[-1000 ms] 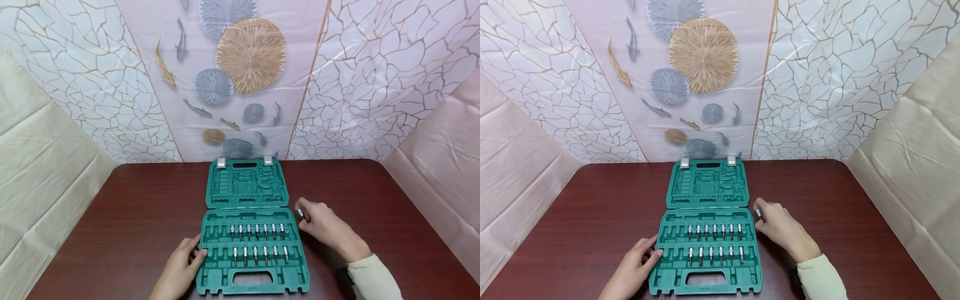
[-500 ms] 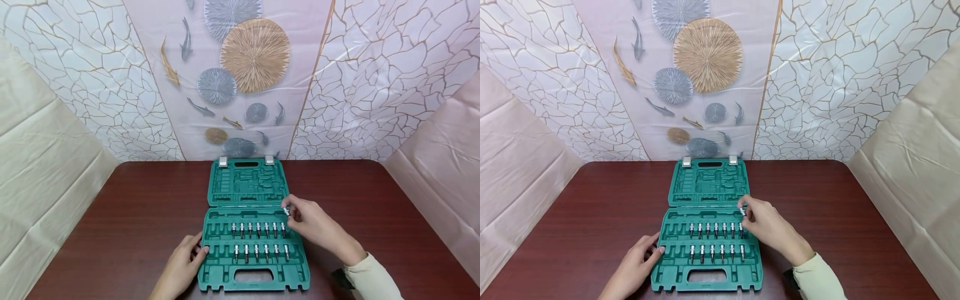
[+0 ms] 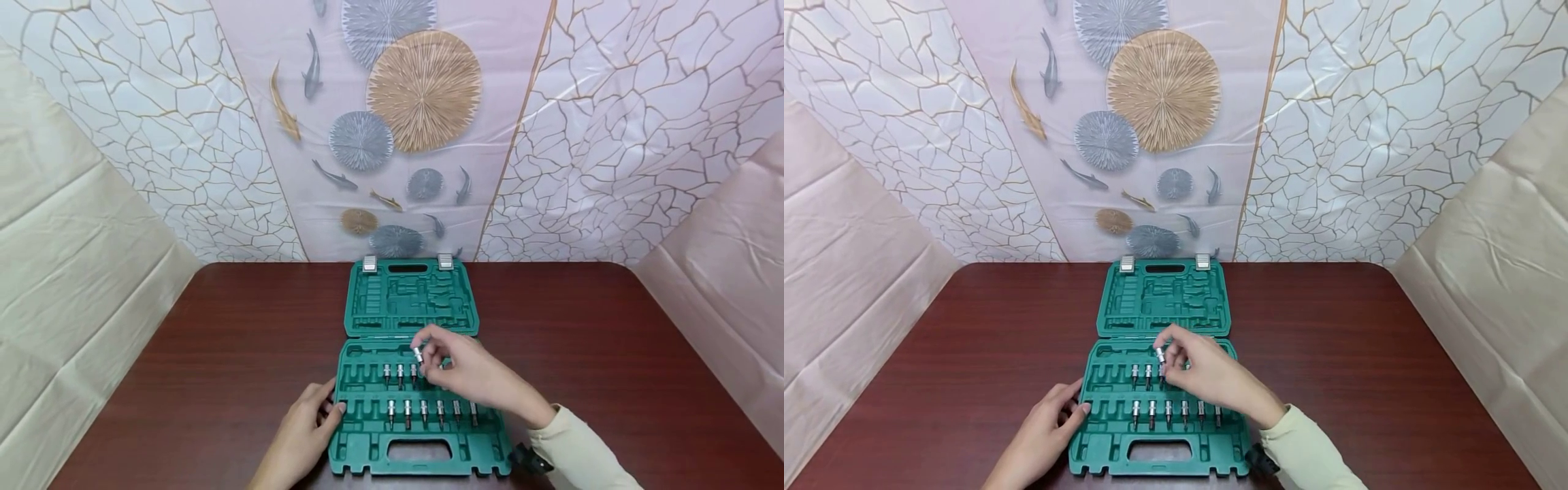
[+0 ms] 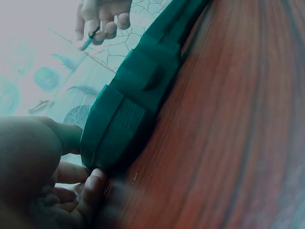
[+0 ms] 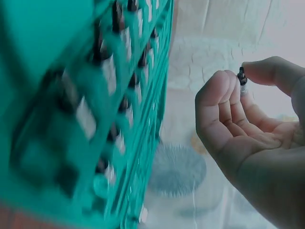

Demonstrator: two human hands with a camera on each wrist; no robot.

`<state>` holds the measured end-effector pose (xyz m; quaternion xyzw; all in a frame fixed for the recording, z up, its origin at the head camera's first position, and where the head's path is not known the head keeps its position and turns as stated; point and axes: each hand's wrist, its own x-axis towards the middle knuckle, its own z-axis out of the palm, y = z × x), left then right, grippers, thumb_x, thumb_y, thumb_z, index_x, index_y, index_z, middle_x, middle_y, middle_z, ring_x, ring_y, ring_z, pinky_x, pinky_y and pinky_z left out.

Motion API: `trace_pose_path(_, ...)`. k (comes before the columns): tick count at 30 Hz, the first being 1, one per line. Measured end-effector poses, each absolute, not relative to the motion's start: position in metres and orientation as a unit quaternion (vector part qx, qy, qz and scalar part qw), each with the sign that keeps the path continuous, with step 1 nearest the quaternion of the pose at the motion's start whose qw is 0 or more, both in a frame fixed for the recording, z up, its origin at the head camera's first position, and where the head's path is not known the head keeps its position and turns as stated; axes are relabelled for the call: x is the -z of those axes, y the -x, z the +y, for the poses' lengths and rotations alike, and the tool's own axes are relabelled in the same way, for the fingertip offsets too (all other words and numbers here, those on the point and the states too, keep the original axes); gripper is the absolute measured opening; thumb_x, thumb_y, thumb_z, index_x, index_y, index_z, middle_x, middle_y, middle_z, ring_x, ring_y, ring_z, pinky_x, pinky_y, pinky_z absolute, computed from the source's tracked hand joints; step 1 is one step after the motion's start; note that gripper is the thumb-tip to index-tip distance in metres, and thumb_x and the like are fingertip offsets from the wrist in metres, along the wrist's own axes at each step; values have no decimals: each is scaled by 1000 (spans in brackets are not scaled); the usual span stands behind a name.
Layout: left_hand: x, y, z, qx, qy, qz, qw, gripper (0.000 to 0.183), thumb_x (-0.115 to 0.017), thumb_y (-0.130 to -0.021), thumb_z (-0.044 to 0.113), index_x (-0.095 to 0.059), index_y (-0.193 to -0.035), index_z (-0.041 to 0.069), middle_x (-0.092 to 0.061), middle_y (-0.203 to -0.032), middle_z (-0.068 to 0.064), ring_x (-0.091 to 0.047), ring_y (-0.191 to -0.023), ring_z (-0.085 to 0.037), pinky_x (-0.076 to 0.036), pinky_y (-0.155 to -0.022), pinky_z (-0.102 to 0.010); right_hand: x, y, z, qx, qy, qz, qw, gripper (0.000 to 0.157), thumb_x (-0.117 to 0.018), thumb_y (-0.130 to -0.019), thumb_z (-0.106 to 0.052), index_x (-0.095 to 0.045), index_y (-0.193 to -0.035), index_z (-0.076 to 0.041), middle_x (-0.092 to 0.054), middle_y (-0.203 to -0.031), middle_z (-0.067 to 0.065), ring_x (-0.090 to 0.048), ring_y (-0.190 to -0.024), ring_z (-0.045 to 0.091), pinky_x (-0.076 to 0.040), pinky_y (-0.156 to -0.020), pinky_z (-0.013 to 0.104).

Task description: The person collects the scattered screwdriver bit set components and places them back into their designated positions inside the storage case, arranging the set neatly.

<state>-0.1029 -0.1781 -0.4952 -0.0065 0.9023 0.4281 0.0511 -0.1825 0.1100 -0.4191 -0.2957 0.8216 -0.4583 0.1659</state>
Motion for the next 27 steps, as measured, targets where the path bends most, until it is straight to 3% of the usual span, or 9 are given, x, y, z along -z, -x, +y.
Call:
trace_pose_path(5,497,103,-178,-429,-1,902,54,52,-66,-107,22,-55,-150,-5,-58,-105,0,-54,-79,-7,-48,-67,-26,420,182,97,494,284,794,211,27,-56,-103,1,-56,-128,-6,-59,-95,7,-58,-77,20,-54,-65,33)
trace_pose_path(9,497,103,-178,-431,-5,901,56,53,-66,-107,23,-54,-150,-6,-58,-105,0,-54,-78,-7,-48,-67,-26,423,185,94,533,272,761,249,26,-52,-107,-1,-51,-132,-4,-55,-95,9,-57,-78,24,-58,-71,43)
trace_pose_path(12,496,102,-178,-434,-3,900,51,53,-67,-106,23,-55,-149,-6,-59,-106,0,-54,-79,-6,-48,-67,-26,424,187,92,554,272,740,268,27,-51,-108,-2,-48,-134,-4,-52,-93,8,-57,-78,25,-58,-74,43)
trace_pose_path(27,497,102,-179,-429,-6,903,36,52,-68,-105,22,-57,-148,-5,-59,-105,0,-54,-79,-4,-49,-68,-25,425,188,72,512,311,756,266,35,-52,-105,2,-47,-139,-5,-55,-97,9,-64,-75,30,-57,-71,41)
